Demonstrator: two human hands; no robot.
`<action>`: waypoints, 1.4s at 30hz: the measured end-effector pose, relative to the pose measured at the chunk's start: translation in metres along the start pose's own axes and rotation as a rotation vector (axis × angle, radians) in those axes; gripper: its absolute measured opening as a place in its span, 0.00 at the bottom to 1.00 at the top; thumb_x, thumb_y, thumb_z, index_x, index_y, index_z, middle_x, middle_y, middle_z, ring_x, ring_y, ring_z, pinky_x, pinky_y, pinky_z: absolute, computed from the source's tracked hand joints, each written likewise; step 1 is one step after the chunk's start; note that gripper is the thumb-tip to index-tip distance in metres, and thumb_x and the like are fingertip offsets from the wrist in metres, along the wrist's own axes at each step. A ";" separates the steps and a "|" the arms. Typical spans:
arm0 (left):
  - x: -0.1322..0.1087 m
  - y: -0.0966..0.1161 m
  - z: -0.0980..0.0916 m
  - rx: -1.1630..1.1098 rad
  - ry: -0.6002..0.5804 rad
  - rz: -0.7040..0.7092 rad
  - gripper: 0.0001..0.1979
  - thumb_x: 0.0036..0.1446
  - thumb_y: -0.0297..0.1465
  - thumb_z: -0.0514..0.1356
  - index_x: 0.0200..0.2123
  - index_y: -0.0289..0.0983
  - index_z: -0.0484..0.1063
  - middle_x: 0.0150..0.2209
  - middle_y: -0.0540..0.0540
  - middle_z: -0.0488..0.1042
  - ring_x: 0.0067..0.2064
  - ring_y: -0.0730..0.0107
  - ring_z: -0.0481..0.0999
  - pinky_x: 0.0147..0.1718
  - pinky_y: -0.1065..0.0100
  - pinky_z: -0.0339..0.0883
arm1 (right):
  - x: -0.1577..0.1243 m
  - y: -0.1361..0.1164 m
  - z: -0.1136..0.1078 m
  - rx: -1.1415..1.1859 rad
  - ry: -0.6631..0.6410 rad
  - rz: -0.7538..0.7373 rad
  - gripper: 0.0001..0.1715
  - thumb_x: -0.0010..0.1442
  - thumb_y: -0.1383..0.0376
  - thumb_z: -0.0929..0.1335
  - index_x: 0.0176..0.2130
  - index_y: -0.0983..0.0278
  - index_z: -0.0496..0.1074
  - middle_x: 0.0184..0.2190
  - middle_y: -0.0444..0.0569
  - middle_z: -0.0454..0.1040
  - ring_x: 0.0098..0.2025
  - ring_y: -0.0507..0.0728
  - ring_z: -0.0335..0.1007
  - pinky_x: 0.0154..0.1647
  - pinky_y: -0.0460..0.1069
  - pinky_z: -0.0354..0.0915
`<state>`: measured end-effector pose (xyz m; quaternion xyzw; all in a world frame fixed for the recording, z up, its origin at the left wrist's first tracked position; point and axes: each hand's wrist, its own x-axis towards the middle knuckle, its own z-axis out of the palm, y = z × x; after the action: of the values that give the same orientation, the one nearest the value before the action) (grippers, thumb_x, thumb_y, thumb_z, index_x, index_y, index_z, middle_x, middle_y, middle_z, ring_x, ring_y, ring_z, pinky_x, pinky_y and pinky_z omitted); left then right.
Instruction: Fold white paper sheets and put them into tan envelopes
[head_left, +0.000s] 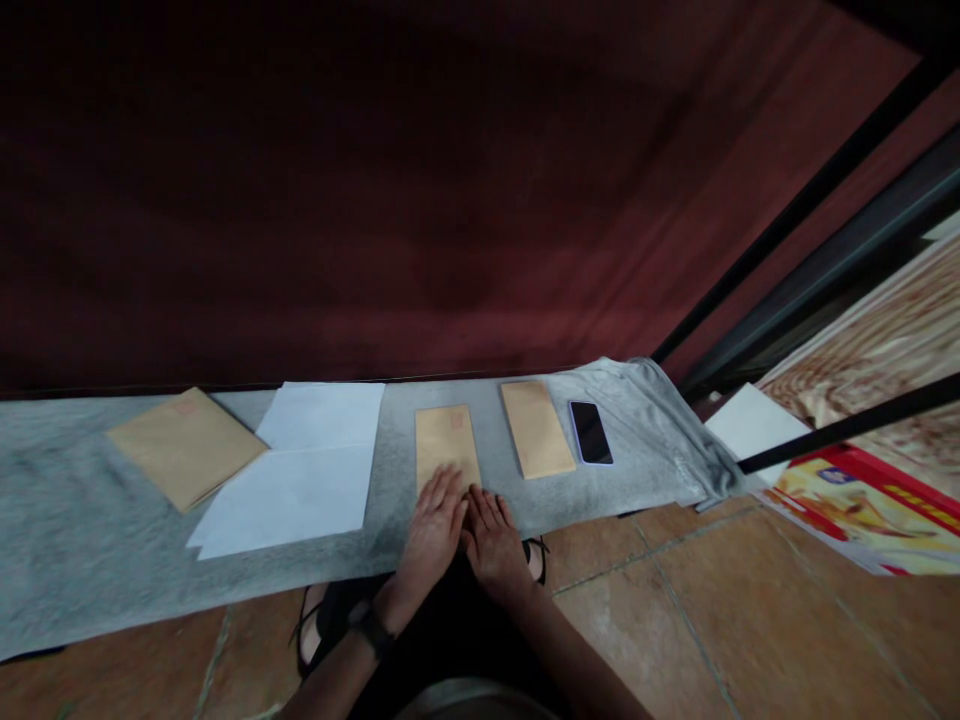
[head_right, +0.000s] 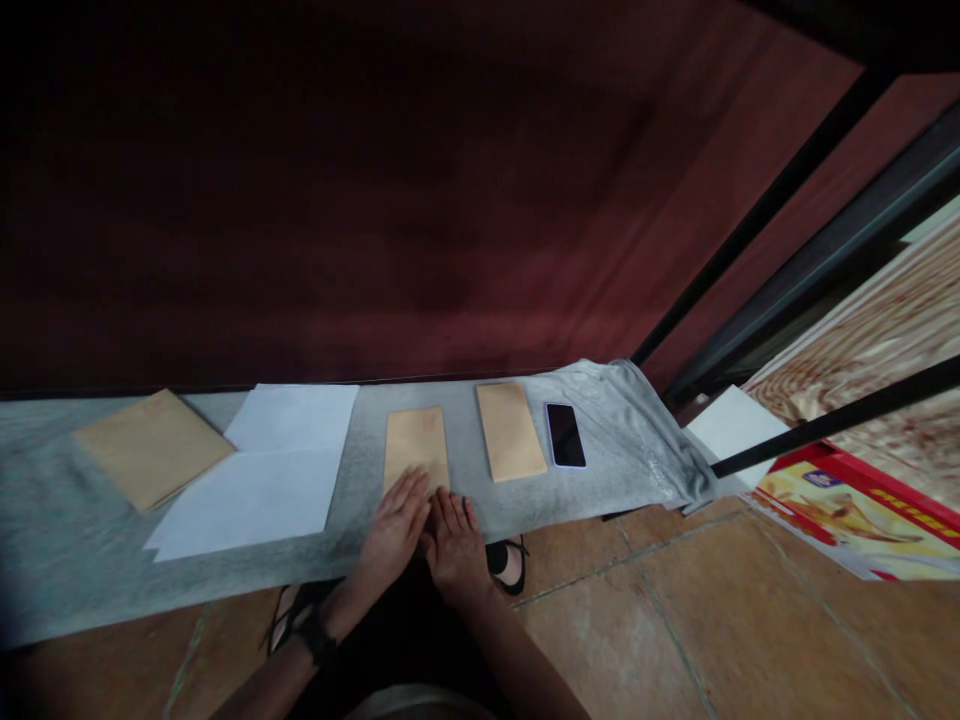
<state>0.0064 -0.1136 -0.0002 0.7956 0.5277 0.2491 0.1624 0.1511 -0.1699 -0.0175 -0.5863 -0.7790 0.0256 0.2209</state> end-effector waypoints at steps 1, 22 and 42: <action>0.008 0.002 0.004 -0.008 -0.073 0.073 0.25 0.69 0.36 0.49 0.66 0.38 0.63 0.68 0.39 0.63 0.70 0.56 0.58 0.67 0.50 0.54 | 0.000 0.002 0.001 -0.005 -0.002 -0.026 0.31 0.70 0.61 0.64 0.68 0.68 0.60 0.66 0.59 0.64 0.70 0.62 0.57 0.71 0.61 0.53; 0.059 -0.018 0.003 0.213 -0.228 0.136 0.27 0.67 0.31 0.49 0.68 0.39 0.60 0.70 0.41 0.60 0.73 0.55 0.52 0.70 0.46 0.42 | -0.004 0.005 -0.003 -0.016 -0.051 -0.039 0.34 0.72 0.60 0.62 0.72 0.62 0.53 0.71 0.55 0.54 0.72 0.64 0.51 0.70 0.63 0.52; -0.008 -0.005 -0.008 0.082 -0.062 -0.193 0.28 0.66 0.35 0.54 0.67 0.33 0.61 0.71 0.26 0.53 0.72 0.37 0.49 0.66 0.38 0.45 | -0.007 0.006 0.004 -0.038 -0.058 -0.059 0.32 0.72 0.62 0.59 0.70 0.69 0.55 0.71 0.63 0.53 0.73 0.66 0.48 0.70 0.67 0.48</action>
<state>-0.0047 -0.1192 0.0018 0.7544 0.6064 0.1856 0.1693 0.1564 -0.1737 -0.0255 -0.5662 -0.8023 0.0212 0.1876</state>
